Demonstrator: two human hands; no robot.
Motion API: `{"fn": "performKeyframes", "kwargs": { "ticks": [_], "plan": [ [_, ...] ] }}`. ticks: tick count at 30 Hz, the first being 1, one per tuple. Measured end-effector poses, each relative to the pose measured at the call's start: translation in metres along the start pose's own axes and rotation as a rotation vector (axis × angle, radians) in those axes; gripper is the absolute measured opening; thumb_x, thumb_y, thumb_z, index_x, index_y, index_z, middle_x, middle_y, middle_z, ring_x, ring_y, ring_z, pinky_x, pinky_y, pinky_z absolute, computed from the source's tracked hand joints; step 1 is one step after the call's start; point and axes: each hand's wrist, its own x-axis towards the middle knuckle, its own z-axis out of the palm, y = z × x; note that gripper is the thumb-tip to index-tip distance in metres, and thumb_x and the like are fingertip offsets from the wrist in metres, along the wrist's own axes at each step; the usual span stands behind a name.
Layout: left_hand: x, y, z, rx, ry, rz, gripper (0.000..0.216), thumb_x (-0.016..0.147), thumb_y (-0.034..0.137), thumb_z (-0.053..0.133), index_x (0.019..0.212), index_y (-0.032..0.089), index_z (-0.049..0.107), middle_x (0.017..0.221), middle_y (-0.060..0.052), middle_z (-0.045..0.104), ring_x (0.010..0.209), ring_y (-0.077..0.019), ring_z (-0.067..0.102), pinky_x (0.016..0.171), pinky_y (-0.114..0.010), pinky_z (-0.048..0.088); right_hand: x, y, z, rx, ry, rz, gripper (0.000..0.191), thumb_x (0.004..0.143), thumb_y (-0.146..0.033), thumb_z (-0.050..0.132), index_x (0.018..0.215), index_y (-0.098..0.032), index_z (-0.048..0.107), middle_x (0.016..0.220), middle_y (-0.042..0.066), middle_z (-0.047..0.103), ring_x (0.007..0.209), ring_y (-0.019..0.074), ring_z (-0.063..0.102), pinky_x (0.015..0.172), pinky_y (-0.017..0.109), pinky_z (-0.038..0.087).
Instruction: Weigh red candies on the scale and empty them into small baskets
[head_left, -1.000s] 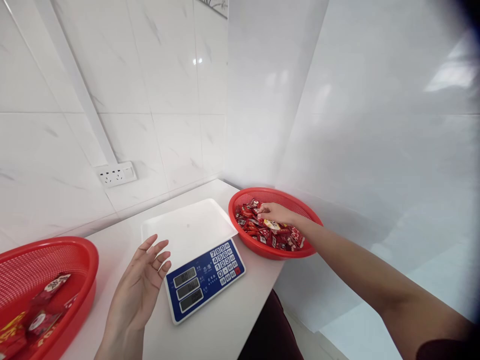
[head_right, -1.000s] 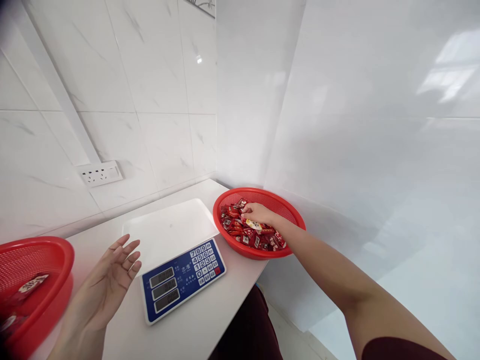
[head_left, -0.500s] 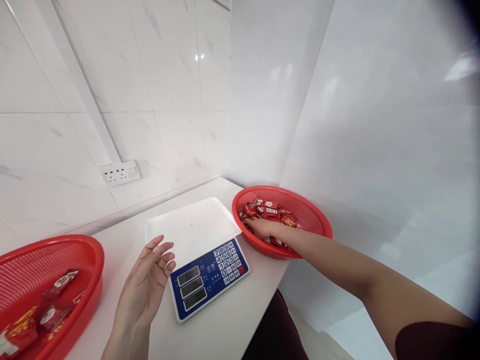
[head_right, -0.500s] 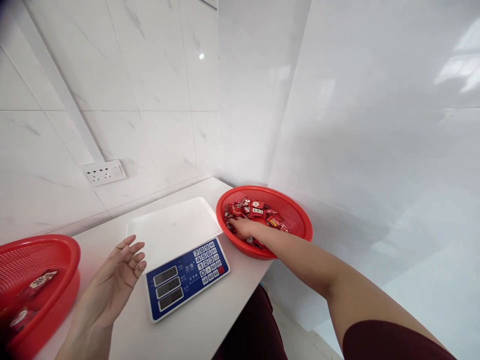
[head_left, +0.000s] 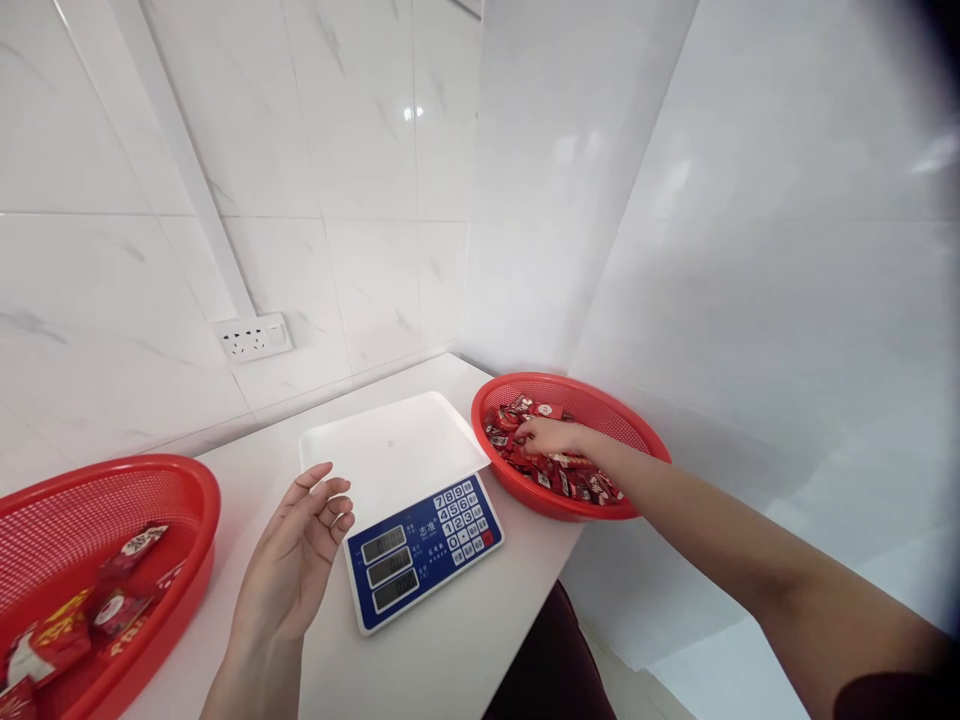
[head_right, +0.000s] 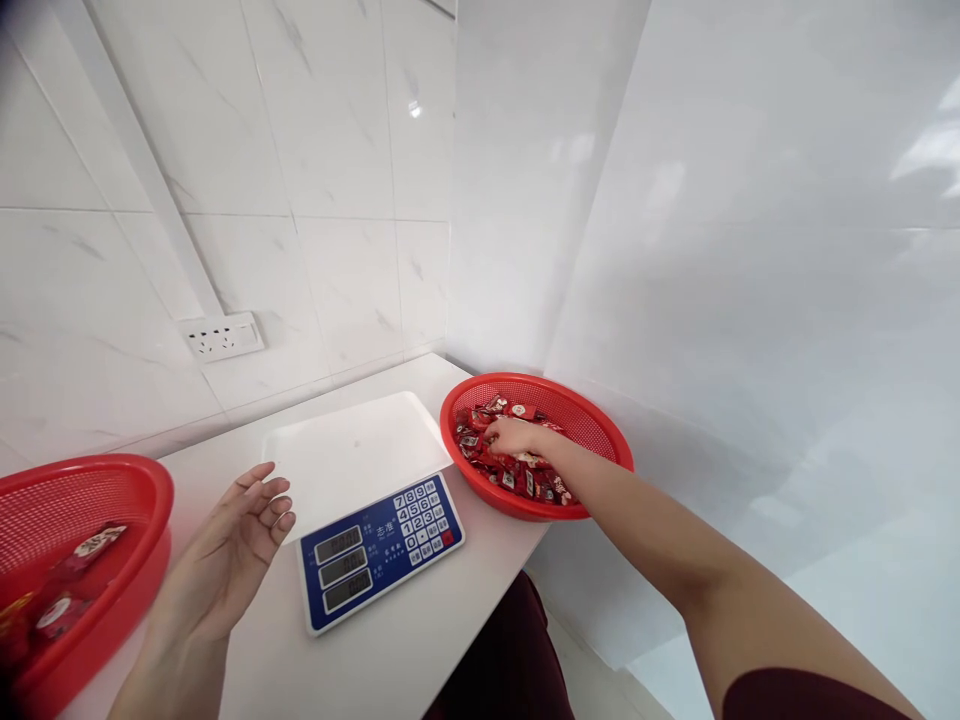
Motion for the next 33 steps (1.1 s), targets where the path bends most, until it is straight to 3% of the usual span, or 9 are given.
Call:
{"fn": "performKeyframes", "kwargs": {
  "ticks": [5, 8, 12, 18, 21, 24, 26, 30, 33],
  "plan": [
    [-0.003, -0.001, 0.001, 0.017, -0.014, -0.013, 0.027, 0.067, 0.023, 0.076, 0.092, 0.021, 0.066, 0.078, 0.0, 0.066, 0.064, -0.0103, 0.06, 0.058, -0.019, 0.055, 0.011, -0.013, 0.033, -0.052, 0.004, 0.118, 0.035, 0.066, -0.032, 0.066, 0.097, -0.014, 0.066, 0.095, 0.015, 0.068, 0.08, 0.0277, 0.063, 0.065, 0.033, 0.046],
    [-0.005, 0.0, 0.001, 0.019, -0.027, -0.015, 0.026, 0.069, 0.024, 0.075, 0.092, 0.021, 0.065, 0.079, 0.0, 0.066, 0.064, -0.0103, 0.06, 0.059, -0.019, 0.054, 0.011, -0.015, 0.036, -0.022, 0.018, 0.124, 0.033, 0.067, -0.03, 0.065, 0.096, -0.015, 0.065, 0.095, 0.013, 0.068, 0.078, 0.026, 0.064, 0.063, 0.032, 0.046],
    [-0.006, 0.002, 0.002, 0.011, -0.025, -0.007, 0.027, 0.067, 0.023, 0.075, 0.092, 0.021, 0.065, 0.078, 0.0, 0.066, 0.064, -0.0104, 0.06, 0.06, -0.019, 0.054, 0.0, -0.012, 0.016, 0.064, 0.048, 0.06, 0.021, 0.067, -0.027, 0.064, 0.086, -0.017, 0.066, 0.089, 0.009, 0.069, 0.079, 0.0236, 0.063, 0.066, 0.029, 0.046],
    [-0.005, -0.001, 0.003, 0.005, -0.019, -0.019, 0.027, 0.068, 0.022, 0.075, 0.093, 0.02, 0.065, 0.079, -0.001, 0.066, 0.065, -0.0104, 0.061, 0.06, -0.02, 0.055, -0.032, -0.009, -0.025, 0.255, 0.146, 0.03, 0.026, 0.079, -0.035, 0.054, 0.099, -0.021, 0.061, 0.101, 0.007, 0.067, 0.086, 0.0199, 0.062, 0.069, 0.027, 0.047],
    [-0.004, -0.005, 0.005, 0.019, -0.028, -0.04, 0.025, 0.07, 0.02, 0.072, 0.094, 0.021, 0.064, 0.079, 0.0, 0.065, 0.065, -0.0103, 0.061, 0.059, -0.02, 0.055, -0.044, -0.024, -0.036, 0.583, 0.179, 0.041, 0.028, 0.081, -0.038, 0.052, 0.103, -0.022, 0.056, 0.11, 0.009, 0.065, 0.088, 0.0201, 0.062, 0.067, 0.028, 0.05],
    [-0.007, -0.01, 0.011, 0.028, -0.04, -0.078, 0.022, 0.073, 0.018, 0.07, 0.094, 0.02, 0.064, 0.081, -0.001, 0.065, 0.067, -0.0107, 0.062, 0.059, -0.02, 0.055, -0.041, -0.051, -0.035, 1.097, 0.105, -0.021, 0.019, 0.078, -0.031, 0.058, 0.094, -0.019, 0.056, 0.096, 0.009, 0.067, 0.083, 0.0197, 0.063, 0.068, 0.029, 0.051],
    [-0.009, -0.014, 0.016, 0.022, -0.068, -0.112, 0.02, 0.076, 0.019, 0.067, 0.095, 0.019, 0.063, 0.087, -0.003, 0.065, 0.072, -0.0124, 0.064, 0.062, -0.021, 0.055, -0.034, -0.074, -0.03, 1.262, 0.025, -0.088, 0.015, 0.078, -0.028, 0.058, 0.087, -0.017, 0.057, 0.085, 0.008, 0.066, 0.076, 0.0173, 0.063, 0.064, 0.027, 0.051],
    [-0.014, -0.022, 0.024, -0.023, -0.123, -0.204, 0.026, 0.081, 0.025, 0.064, 0.106, 0.021, 0.06, 0.112, -0.01, 0.062, 0.097, -0.021, 0.064, 0.077, -0.032, 0.056, -0.027, -0.126, -0.013, 1.375, -0.245, -0.221, 0.013, 0.075, -0.024, 0.061, 0.085, -0.016, 0.06, 0.078, 0.005, 0.066, 0.069, 0.0135, 0.062, 0.051, 0.02, 0.046],
    [-0.015, -0.025, 0.026, -0.077, -0.144, -0.264, 0.039, 0.082, 0.034, 0.063, 0.12, 0.026, 0.055, 0.126, -0.012, 0.056, 0.109, -0.027, 0.059, 0.082, -0.041, 0.056, -0.029, -0.16, 0.001, 1.29, -0.422, -0.307, 0.015, 0.073, -0.024, 0.064, 0.086, -0.016, 0.063, 0.073, 0.002, 0.065, 0.063, 0.0104, 0.059, 0.05, 0.018, 0.045]
  ]
}}
